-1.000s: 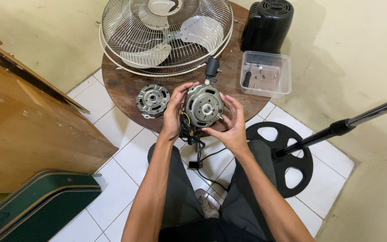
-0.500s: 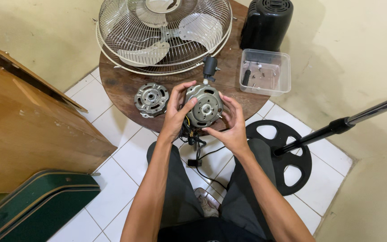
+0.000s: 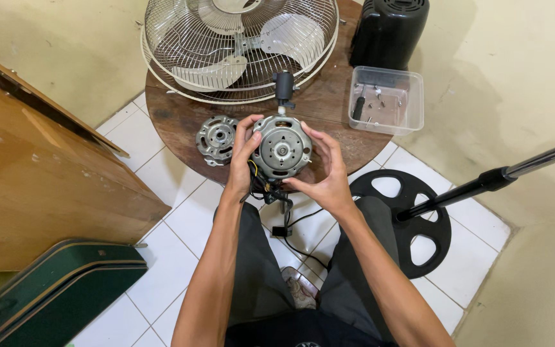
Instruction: The person disassembles an electric fan motor by removing screws with a screwdriver, separating the motor housing halves, and detaching the rear assembly. The removed parts are placed on the table.
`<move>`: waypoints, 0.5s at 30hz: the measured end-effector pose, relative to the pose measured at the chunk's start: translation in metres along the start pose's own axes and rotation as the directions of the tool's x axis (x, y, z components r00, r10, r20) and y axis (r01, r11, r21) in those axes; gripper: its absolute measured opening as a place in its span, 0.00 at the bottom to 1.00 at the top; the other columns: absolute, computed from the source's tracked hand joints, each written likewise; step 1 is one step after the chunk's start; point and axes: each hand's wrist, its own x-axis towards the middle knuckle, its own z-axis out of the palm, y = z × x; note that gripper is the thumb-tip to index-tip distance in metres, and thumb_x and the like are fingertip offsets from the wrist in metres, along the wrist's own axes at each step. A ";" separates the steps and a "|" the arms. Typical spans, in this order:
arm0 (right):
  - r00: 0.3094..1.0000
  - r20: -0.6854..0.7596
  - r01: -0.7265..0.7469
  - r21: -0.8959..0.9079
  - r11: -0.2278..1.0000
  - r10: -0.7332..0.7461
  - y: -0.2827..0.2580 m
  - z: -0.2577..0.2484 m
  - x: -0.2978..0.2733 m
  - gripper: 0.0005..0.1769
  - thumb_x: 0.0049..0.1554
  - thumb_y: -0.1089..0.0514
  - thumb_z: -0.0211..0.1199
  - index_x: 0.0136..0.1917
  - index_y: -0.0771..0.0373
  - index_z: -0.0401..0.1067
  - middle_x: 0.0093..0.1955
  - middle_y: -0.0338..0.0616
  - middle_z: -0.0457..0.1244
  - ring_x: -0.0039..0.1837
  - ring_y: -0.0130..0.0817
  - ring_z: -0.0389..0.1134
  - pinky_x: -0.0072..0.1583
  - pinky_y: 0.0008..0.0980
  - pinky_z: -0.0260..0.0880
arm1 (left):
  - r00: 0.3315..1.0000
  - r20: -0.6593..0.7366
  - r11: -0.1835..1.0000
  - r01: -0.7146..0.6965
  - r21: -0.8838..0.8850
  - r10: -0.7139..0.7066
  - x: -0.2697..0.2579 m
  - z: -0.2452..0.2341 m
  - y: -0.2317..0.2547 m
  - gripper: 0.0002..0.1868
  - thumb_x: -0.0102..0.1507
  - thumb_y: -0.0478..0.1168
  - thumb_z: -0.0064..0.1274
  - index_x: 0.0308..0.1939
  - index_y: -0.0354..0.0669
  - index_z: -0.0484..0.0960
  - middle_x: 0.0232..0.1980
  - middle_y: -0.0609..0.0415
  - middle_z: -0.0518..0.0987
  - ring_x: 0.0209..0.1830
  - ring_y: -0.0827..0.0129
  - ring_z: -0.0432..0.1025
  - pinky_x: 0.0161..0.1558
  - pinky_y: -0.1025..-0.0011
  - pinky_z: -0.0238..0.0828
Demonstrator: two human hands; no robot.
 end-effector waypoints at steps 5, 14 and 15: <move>0.999 -0.031 -0.028 0.040 0.999 0.030 0.003 0.002 -0.001 0.61 0.42 0.64 0.83 0.79 0.64 0.50 0.81 0.54 0.52 0.82 0.42 0.55 0.81 0.42 0.56 | 1.000 -0.007 1.000 -0.017 0.005 0.017 0.001 -0.003 -0.001 0.24 0.70 0.47 0.46 0.67 0.40 0.68 0.63 0.48 0.74 0.66 0.65 0.67 0.69 0.68 0.58; 0.946 -0.181 -0.267 0.028 0.963 0.268 0.011 0.016 -0.018 0.46 0.42 0.65 0.84 0.71 0.68 0.67 0.63 0.44 0.62 0.61 0.32 0.66 0.62 0.30 0.71 | 0.997 -0.078 0.990 -0.028 -0.139 0.017 -0.003 0.000 -0.001 0.23 0.70 0.45 0.46 0.66 0.39 0.69 0.62 0.48 0.74 0.64 0.66 0.69 0.68 0.68 0.62; 0.941 -0.193 -0.281 0.005 0.960 0.276 0.010 0.018 -0.017 0.43 0.43 0.66 0.84 0.69 0.69 0.69 0.63 0.44 0.62 0.60 0.33 0.66 0.62 0.30 0.71 | 0.996 -0.093 0.987 -0.029 -0.156 0.014 -0.002 0.000 0.000 0.23 0.70 0.45 0.46 0.66 0.39 0.69 0.62 0.49 0.74 0.64 0.66 0.69 0.68 0.68 0.63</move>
